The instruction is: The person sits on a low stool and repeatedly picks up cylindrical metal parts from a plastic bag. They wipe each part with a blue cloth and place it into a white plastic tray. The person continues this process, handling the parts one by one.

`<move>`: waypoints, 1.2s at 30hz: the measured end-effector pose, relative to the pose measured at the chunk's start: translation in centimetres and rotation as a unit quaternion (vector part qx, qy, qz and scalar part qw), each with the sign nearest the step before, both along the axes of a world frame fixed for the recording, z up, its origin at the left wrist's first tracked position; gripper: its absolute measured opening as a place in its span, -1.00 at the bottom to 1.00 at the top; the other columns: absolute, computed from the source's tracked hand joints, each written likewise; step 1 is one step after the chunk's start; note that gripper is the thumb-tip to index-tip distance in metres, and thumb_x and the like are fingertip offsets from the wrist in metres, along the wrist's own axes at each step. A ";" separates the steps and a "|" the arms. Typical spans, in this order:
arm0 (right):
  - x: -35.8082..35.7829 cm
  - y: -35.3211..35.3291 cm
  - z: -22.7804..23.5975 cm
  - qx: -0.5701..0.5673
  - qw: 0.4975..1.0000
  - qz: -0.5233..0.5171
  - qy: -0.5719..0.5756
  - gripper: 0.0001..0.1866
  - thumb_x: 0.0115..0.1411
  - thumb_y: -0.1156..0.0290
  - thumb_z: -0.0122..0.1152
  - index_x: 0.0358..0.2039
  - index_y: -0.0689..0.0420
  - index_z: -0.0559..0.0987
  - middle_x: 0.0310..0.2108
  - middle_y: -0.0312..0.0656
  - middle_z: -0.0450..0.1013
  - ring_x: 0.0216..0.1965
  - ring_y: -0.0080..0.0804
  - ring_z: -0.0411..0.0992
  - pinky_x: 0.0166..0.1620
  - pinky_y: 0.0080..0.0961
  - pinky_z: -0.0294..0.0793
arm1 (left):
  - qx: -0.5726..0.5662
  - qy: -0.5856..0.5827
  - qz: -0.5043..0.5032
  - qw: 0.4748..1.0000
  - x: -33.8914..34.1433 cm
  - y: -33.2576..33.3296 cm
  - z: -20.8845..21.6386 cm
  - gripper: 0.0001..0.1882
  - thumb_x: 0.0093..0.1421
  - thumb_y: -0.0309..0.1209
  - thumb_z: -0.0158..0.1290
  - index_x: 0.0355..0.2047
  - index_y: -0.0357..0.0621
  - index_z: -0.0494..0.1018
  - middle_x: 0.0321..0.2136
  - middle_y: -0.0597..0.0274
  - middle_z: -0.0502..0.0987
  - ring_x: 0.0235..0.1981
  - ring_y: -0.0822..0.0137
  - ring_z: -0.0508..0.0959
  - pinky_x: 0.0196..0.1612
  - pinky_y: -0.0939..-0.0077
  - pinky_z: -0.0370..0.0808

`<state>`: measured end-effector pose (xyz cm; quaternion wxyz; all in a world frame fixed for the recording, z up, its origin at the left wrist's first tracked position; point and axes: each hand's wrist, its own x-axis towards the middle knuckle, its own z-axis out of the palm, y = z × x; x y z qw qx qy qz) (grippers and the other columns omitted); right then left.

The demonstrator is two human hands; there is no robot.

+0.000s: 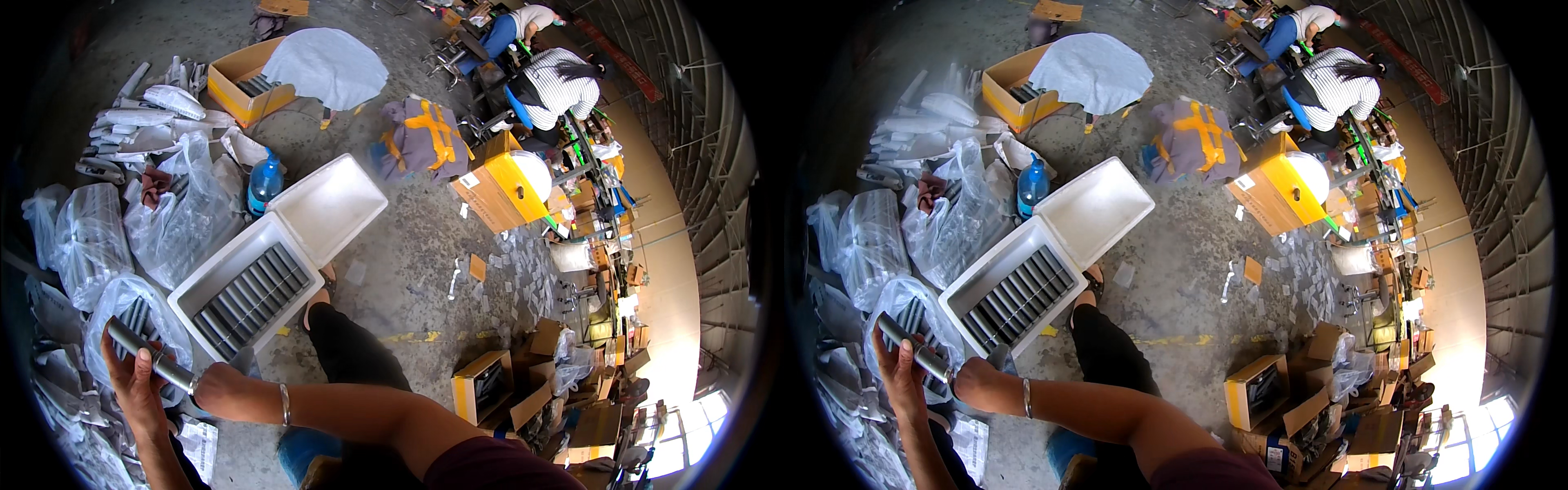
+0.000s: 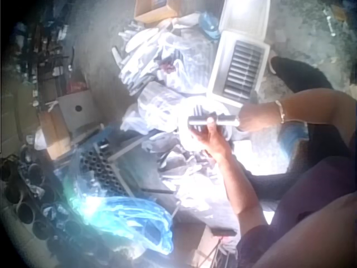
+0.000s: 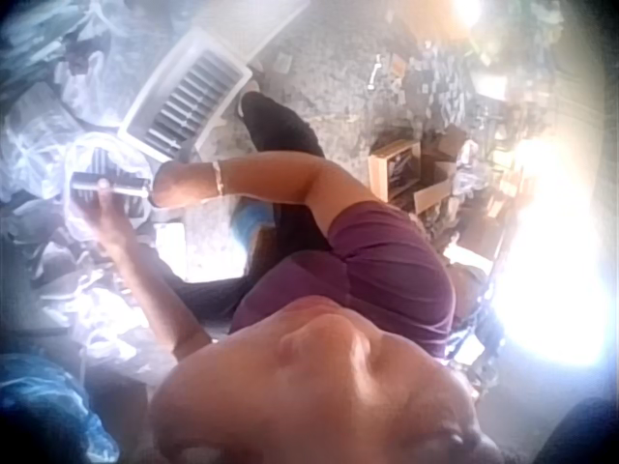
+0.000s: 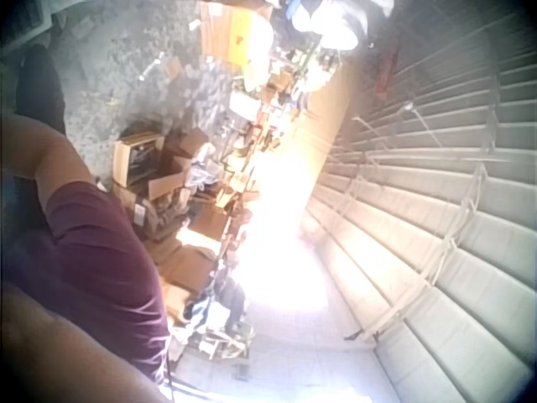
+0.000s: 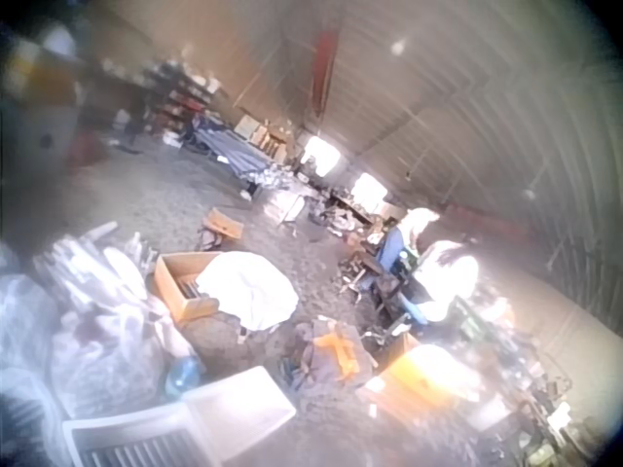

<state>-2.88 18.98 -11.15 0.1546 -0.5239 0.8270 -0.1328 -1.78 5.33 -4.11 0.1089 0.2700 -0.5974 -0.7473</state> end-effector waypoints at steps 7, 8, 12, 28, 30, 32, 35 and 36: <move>0.1 0.1 0.0 -0.023 0.999 -0.014 0.019 -0.94 -0.12 0.44 0.18 -0.68 0.04 0.56 -0.68 -0.30 0.47 -0.57 -0.36 0.49 -0.49 -0.43 0.41 | 0.005 0.002 -0.005 1.000 0.0 0.0 -0.2 -0.19 0.12 -0.24 0.18 0.27 -0.06 -0.01 -0.37 0.11 0.52 -0.41 0.36 0.56 -0.43 0.56 0.55; 0.2 0.1 -0.1 -0.014 1.000 -0.011 0.014 -0.94 -0.12 0.44 0.19 -0.68 0.04 0.56 -0.68 -0.31 0.47 -0.57 -0.36 0.49 -0.49 -0.43 0.41 | 0.005 0.003 -0.006 1.000 0.0 0.0 -0.2 -0.20 0.12 -0.24 0.18 0.27 -0.06 -0.01 -0.37 0.11 0.52 -0.41 0.36 0.56 -0.43 0.57 0.55; 0.0 0.3 0.7 -0.033 0.999 -0.016 0.029 -0.93 -0.12 0.44 0.20 -0.69 0.03 0.55 -0.68 -0.32 0.47 -0.57 -0.38 0.49 -0.49 -0.43 0.40 | 0.004 0.006 -0.006 1.000 0.0 0.0 -0.3 -0.20 0.13 -0.25 0.17 0.27 -0.08 -0.01 -0.38 0.12 0.52 -0.41 0.37 0.56 -0.45 0.59 0.54; 0.2 0.4 0.5 -0.039 0.998 -0.025 0.044 -0.92 -0.14 0.43 0.20 -0.72 0.01 0.55 -0.70 -0.32 0.45 -0.58 -0.38 0.47 -0.51 -0.45 0.38 | -0.007 -0.006 -0.008 1.000 0.0 0.3 0.0 -0.17 0.10 -0.20 0.19 0.27 -0.06 0.00 -0.39 0.14 0.52 -0.42 0.38 0.55 -0.46 0.61 0.51; 0.1 0.3 0.5 -0.028 0.999 -0.023 0.034 -0.92 -0.13 0.43 0.20 -0.72 0.02 0.55 -0.69 -0.31 0.46 -0.57 -0.38 0.48 -0.51 -0.45 0.39 | -0.008 -0.005 -0.014 1.000 0.0 0.3 0.2 -0.18 0.10 -0.20 0.19 0.27 -0.05 0.00 -0.39 0.14 0.51 -0.42 0.37 0.55 -0.45 0.59 0.52; 0.1 0.2 0.9 -0.012 0.999 -0.025 0.030 -0.92 -0.13 0.43 0.20 -0.71 0.02 0.56 -0.68 -0.31 0.46 -0.57 -0.38 0.48 -0.51 -0.46 0.39 | -0.001 -0.007 -0.013 1.000 0.0 0.1 0.1 -0.19 0.11 -0.21 0.19 0.27 -0.04 0.01 -0.38 0.13 0.51 -0.42 0.37 0.55 -0.43 0.58 0.52; 0.2 0.0 0.2 -0.016 1.000 -0.010 0.024 -0.93 -0.12 0.43 0.20 -0.70 0.02 0.56 -0.67 -0.30 0.47 -0.56 -0.38 0.49 -0.50 -0.46 0.40 | 0.000 -0.009 -0.018 1.000 0.1 -0.1 0.0 -0.19 0.13 -0.18 0.17 0.28 -0.04 -0.01 -0.35 0.12 0.51 -0.42 0.40 0.55 -0.44 0.61 0.50; 0.2 0.0 0.3 -0.011 1.000 -0.009 0.024 -0.93 -0.12 0.42 0.20 -0.69 0.02 0.57 -0.66 -0.30 0.48 -0.55 -0.39 0.49 -0.49 -0.46 0.41 | -0.001 -0.011 -0.022 1.000 0.1 -0.1 0.0 -0.18 0.13 -0.17 0.17 0.28 -0.04 -0.02 -0.34 0.12 0.51 -0.42 0.41 0.54 -0.45 0.63 0.49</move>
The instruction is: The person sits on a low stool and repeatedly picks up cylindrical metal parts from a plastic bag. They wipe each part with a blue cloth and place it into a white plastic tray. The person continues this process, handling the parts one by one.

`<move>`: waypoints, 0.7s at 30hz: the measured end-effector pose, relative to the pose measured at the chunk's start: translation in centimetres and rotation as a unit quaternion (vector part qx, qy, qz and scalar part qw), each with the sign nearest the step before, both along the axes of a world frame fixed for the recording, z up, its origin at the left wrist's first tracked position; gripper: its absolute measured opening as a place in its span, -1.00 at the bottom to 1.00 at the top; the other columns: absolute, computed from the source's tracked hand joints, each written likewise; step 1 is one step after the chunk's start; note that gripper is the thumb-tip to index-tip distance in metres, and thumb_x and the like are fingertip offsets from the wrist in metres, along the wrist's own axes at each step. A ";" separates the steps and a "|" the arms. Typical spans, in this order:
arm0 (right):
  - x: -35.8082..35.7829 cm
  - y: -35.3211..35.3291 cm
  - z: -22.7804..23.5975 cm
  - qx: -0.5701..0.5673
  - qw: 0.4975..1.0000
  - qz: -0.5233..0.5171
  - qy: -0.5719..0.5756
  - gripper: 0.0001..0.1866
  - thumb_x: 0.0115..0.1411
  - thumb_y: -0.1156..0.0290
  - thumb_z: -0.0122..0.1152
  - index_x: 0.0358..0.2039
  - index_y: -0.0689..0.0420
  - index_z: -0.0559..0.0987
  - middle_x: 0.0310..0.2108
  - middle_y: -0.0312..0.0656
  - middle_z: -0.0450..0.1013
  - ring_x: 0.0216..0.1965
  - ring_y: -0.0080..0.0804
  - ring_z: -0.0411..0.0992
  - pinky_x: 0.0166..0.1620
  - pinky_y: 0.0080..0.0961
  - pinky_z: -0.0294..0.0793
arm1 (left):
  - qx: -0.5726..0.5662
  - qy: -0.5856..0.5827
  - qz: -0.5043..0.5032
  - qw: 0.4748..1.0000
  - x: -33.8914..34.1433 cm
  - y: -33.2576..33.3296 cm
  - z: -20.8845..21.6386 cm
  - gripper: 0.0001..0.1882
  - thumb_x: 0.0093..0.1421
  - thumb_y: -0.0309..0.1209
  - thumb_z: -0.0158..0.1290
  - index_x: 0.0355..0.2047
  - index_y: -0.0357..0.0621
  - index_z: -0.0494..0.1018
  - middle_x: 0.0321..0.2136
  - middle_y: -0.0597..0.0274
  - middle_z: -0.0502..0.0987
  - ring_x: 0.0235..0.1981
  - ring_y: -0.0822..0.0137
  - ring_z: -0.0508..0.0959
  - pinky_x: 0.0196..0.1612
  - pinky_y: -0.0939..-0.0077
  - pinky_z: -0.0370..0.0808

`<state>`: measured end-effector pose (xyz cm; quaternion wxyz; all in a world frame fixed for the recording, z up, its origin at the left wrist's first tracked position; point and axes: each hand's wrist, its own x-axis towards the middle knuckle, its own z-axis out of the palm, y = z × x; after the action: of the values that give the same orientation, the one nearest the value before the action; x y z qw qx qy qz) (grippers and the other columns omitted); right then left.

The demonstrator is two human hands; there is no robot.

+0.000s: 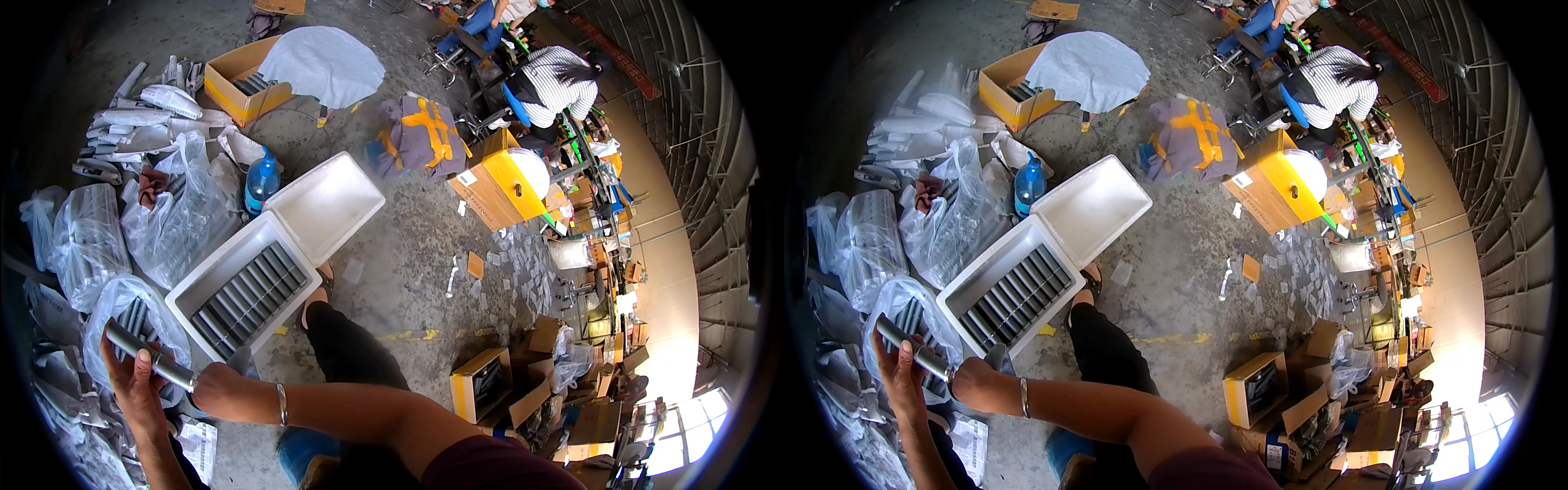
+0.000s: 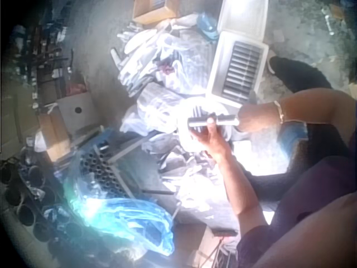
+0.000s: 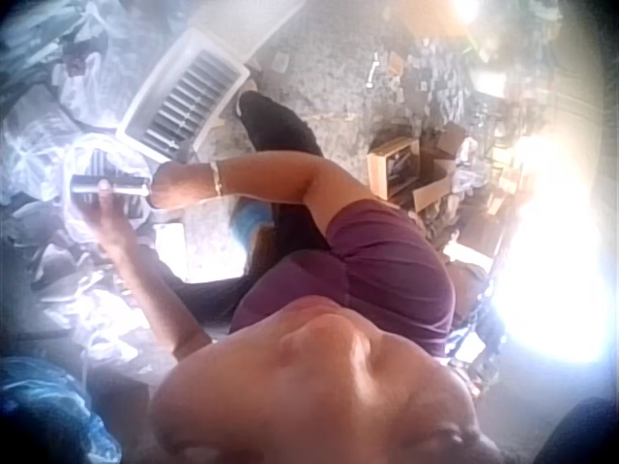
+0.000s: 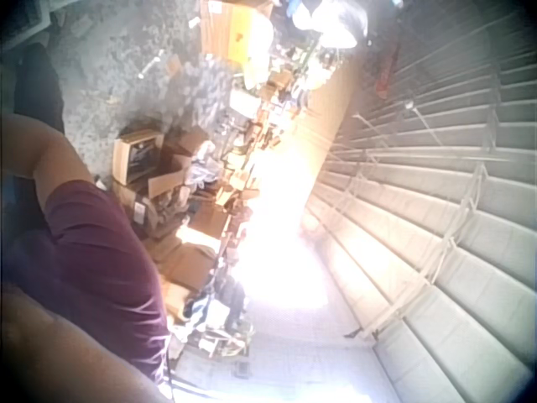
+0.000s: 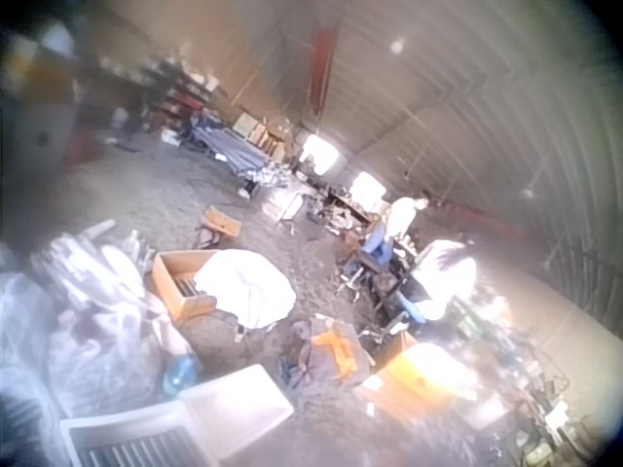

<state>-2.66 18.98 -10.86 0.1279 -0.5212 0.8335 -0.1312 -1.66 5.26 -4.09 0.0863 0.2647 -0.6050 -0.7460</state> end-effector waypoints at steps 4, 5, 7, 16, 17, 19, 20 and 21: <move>-0.1 0.1 0.6 0.015 1.000 0.001 -0.004 -0.93 -0.11 0.42 0.20 -0.67 0.02 0.57 -0.64 -0.32 0.49 -0.53 -0.40 0.49 -0.47 -0.47 0.41 | -0.001 0.000 -0.002 1.000 0.0 0.0 0.1 -0.19 0.13 -0.18 0.17 0.28 -0.05 -0.01 -0.36 0.13 0.51 -0.42 0.42 0.54 -0.46 0.64 0.49; -0.1 0.1 0.7 0.018 1.000 0.000 -0.005 -0.94 -0.11 0.42 0.20 -0.67 0.02 0.57 -0.63 -0.33 0.49 -0.52 -0.40 0.50 -0.47 -0.48 0.41 | 0.001 -0.002 0.000 1.000 -0.1 0.1 0.3 -0.20 0.12 -0.19 0.18 0.27 -0.05 0.01 -0.37 0.13 0.52 -0.42 0.40 0.54 -0.44 0.61 0.51; 0.0 0.1 0.6 0.017 1.000 -0.001 -0.001 -0.93 -0.10 0.42 0.20 -0.67 0.02 0.57 -0.63 -0.33 0.49 -0.51 -0.41 0.49 -0.46 -0.48 0.41 | 0.001 -0.005 0.000 1.000 0.0 0.0 0.3 -0.21 0.11 -0.20 0.18 0.26 -0.04 0.03 -0.39 0.14 0.52 -0.41 0.39 0.54 -0.42 0.60 0.52; 0.0 0.0 0.1 0.030 0.999 0.010 -0.008 -0.93 -0.09 0.42 0.20 -0.67 0.02 0.57 -0.62 -0.34 0.50 -0.50 -0.42 0.50 -0.45 -0.48 0.42 | 0.015 -0.012 0.011 1.000 0.0 -0.2 -0.1 -0.28 0.18 -0.23 0.11 0.27 -0.05 0.01 -0.37 0.12 0.54 -0.38 0.37 0.57 -0.43 0.57 0.55; 0.0 0.0 0.0 0.036 0.999 0.014 -0.015 -0.93 -0.09 0.43 0.20 -0.67 0.02 0.57 -0.62 -0.34 0.50 -0.50 -0.42 0.50 -0.46 -0.48 0.42 | 0.022 -0.015 0.013 1.000 0.0 -0.4 -0.2 -0.29 0.20 -0.24 0.09 0.27 -0.05 0.01 -0.37 0.12 0.54 -0.37 0.37 0.57 -0.43 0.57 0.55; 0.0 -0.3 -0.4 0.053 0.998 0.022 -0.028 -0.93 -0.09 0.43 0.19 -0.66 0.03 0.57 -0.61 -0.34 0.50 -0.50 -0.42 0.51 -0.47 -0.48 0.42 | 0.036 -0.016 0.018 0.999 0.1 -0.5 -0.4 -0.30 0.22 -0.24 0.06 0.27 -0.06 -0.01 -0.36 0.11 0.54 -0.36 0.36 0.58 -0.43 0.56 0.56; 0.0 -0.4 -0.7 0.061 0.997 0.026 -0.034 -0.93 -0.09 0.43 0.19 -0.66 0.03 0.57 -0.61 -0.34 0.51 -0.51 -0.42 0.51 -0.47 -0.48 0.42 | 0.043 -0.015 0.020 0.999 0.1 -0.5 -0.5 -0.30 0.22 -0.24 0.05 0.28 -0.06 -0.01 -0.35 0.10 0.54 -0.37 0.36 0.58 -0.43 0.56 0.56; 0.0 -0.6 -1.1 0.063 0.997 0.034 -0.037 -0.93 -0.09 0.43 0.19 -0.66 0.04 0.57 -0.61 -0.33 0.51 -0.51 -0.41 0.51 -0.48 -0.47 0.42 | 0.050 -0.014 0.022 0.998 0.1 -0.5 -0.5 -0.31 0.23 -0.24 0.04 0.28 -0.06 -0.02 -0.34 0.10 0.54 -0.37 0.36 0.58 -0.43 0.56 0.56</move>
<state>-2.63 18.40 -11.97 0.1957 -0.5346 0.8169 -0.0929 -1.60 4.72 -4.60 0.0811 0.2927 -0.5623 -0.7691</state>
